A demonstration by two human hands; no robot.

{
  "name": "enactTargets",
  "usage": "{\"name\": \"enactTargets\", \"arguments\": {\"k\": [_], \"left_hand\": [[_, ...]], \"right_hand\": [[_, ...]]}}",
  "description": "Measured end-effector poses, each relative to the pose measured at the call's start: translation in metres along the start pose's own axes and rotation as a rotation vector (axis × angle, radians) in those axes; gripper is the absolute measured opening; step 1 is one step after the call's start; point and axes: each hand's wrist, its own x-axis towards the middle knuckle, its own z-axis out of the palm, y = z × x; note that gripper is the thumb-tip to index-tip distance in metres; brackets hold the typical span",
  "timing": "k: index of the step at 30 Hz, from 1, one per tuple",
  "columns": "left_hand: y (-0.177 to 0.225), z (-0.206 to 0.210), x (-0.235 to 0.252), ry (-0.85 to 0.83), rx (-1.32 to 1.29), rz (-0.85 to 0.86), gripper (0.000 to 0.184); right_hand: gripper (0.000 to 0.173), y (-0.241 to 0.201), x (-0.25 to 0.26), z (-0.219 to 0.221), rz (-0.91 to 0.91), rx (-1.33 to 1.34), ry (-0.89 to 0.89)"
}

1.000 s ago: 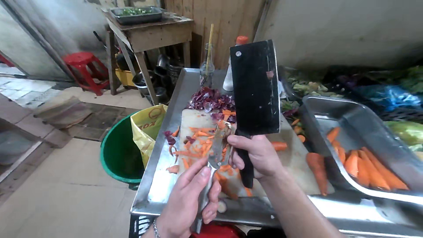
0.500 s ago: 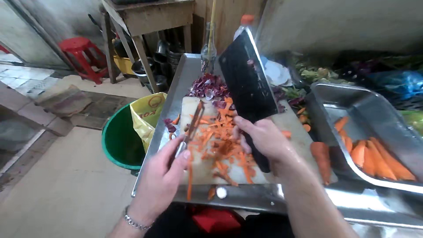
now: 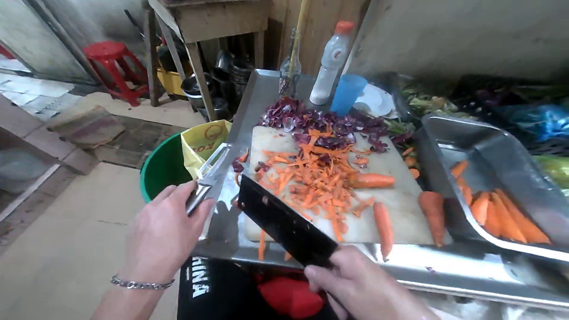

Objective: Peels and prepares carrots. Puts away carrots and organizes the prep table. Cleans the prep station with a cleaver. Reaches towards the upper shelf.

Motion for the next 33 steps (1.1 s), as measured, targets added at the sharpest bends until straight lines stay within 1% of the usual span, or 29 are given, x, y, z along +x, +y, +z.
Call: {"name": "enactTargets", "arguments": {"k": [1, 3, 6, 8, 10, 12, 14, 15, 18, 20, 22, 23, 25, 27, 29, 31, 33], "left_hand": [[-0.003, -0.002, -0.001, 0.001, 0.002, 0.011, 0.035], [-0.007, -0.005, -0.006, -0.028, -0.012, 0.030, 0.030], [-0.010, -0.004, -0.015, -0.108, -0.063, 0.081, 0.029], [-0.010, 0.001, -0.020, -0.179, -0.061, 0.135, 0.029], [-0.007, 0.006, -0.025, -0.219, -0.002, 0.198, 0.029], [-0.002, 0.008, -0.030, -0.249, 0.072, 0.236, 0.028], [0.004, 0.009, -0.033, -0.261, 0.106, 0.252, 0.029], [0.006, 0.010, -0.033, -0.260, 0.118, 0.258, 0.031], [0.008, 0.022, -0.033, -0.195, 0.115, 0.321, 0.033], [0.009, 0.031, -0.031, -0.152, 0.088, 0.375, 0.034], [0.009, 0.037, -0.028, -0.131, 0.081, 0.411, 0.033], [0.009, 0.037, -0.027, -0.144, 0.090, 0.410, 0.032], [0.013, 0.034, -0.025, -0.225, 0.112, 0.368, 0.031], [0.016, 0.030, -0.023, -0.306, 0.126, 0.343, 0.033], [0.017, 0.028, -0.021, -0.323, 0.124, 0.354, 0.034], [0.018, 0.025, -0.020, -0.348, 0.122, 0.354, 0.035], [0.017, 0.027, -0.020, -0.329, 0.116, 0.367, 0.035]], "right_hand": [[0.031, 0.005, -0.001, -0.004, -0.001, 0.031, 0.009], [0.028, 0.015, 0.000, -0.019, 0.014, 0.103, 0.106], [0.022, 0.017, 0.005, -0.040, 0.072, 0.138, 0.328], [0.020, 0.014, 0.007, -0.042, 0.026, 0.160, 0.429], [0.020, 0.010, 0.006, -0.032, -0.125, 0.192, 0.516], [0.017, 0.003, 0.009, -0.018, -0.363, 0.252, 0.608], [0.016, -0.007, 0.016, -0.009, -0.581, 0.335, 0.643], [0.013, -0.013, 0.022, -0.008, -0.653, 0.406, 0.633], [0.008, -0.033, 0.041, -0.007, -0.787, 0.574, 0.546], [0.011, -0.050, 0.057, -0.008, -0.892, 0.615, 0.485], [0.008, -0.069, 0.075, -0.008, -0.977, 0.594, 0.427], [0.005, -0.078, 0.083, -0.007, -0.984, 0.575, 0.407], [0.012, -0.090, 0.102, -0.003, -0.982, 0.550, 0.361], [0.010, -0.093, 0.118, 0.003, -0.958, 0.560, 0.305], [0.012, -0.095, 0.130, 0.008, -0.977, 0.580, 0.241], [0.019, -0.098, 0.137, 0.013, -0.972, 0.598, 0.188], [0.031, -0.098, 0.142, 0.016, -0.941, 0.594, 0.146]]}}
